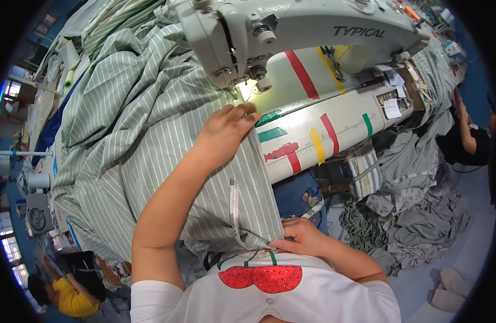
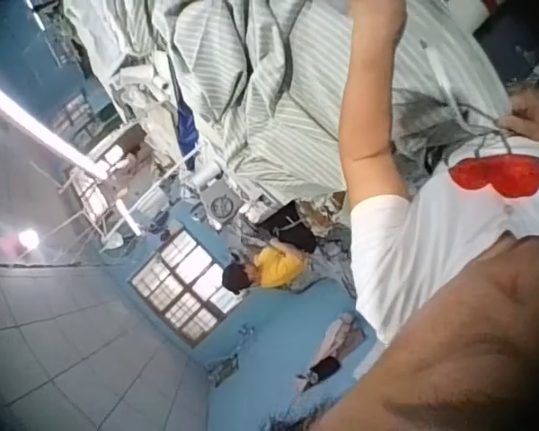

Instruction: Sewing pieces of fabric together using an industrial sewing machine in a factory environment.

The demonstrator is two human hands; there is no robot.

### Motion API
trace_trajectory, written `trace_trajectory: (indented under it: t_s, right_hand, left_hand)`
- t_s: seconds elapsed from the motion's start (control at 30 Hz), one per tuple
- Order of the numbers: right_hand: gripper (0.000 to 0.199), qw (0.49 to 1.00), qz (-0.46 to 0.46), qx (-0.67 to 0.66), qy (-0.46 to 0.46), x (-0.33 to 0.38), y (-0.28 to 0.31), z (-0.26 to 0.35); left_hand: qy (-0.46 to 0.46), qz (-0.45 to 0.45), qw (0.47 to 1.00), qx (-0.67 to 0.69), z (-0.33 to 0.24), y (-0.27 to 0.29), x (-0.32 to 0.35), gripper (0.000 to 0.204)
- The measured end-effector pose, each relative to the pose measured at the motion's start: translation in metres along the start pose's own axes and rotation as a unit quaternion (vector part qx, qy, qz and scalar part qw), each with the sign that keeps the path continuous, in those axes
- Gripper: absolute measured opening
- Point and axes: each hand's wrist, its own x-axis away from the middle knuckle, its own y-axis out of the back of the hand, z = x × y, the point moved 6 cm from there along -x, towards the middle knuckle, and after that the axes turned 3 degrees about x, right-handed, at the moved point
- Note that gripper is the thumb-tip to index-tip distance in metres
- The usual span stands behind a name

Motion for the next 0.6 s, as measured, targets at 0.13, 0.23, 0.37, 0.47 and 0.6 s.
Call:
trace_trajectory:
  t_s: [0.13,0.23,0.37,0.47,0.6]
  right_hand:
    - [0.012,0.996,0.022,0.089,0.007,0.002,0.021,0.0]
    - [0.014,0.995,-0.046,0.093,-0.008,-0.004,0.039,0.005]
    - [0.02,0.971,-0.219,0.096,0.032,-0.025,0.068,0.023]
    - [0.024,0.937,-0.263,0.191,0.127,-0.05,0.083,0.044]
    - [0.025,0.903,-0.285,0.265,0.183,-0.082,0.093,0.064]
  left_hand:
    - [-0.027,-0.074,0.997,0.026,0.008,0.0,0.009,0.024]
    - [-0.022,-0.152,0.987,0.05,0.012,0.007,0.017,0.02]
    - [0.002,-0.138,0.988,0.067,0.014,0.005,0.018,0.018]
    - [0.02,-0.154,0.984,0.086,0.017,0.008,0.018,0.016]
    - [0.026,-0.164,0.981,0.1,0.018,0.008,0.017,0.016]
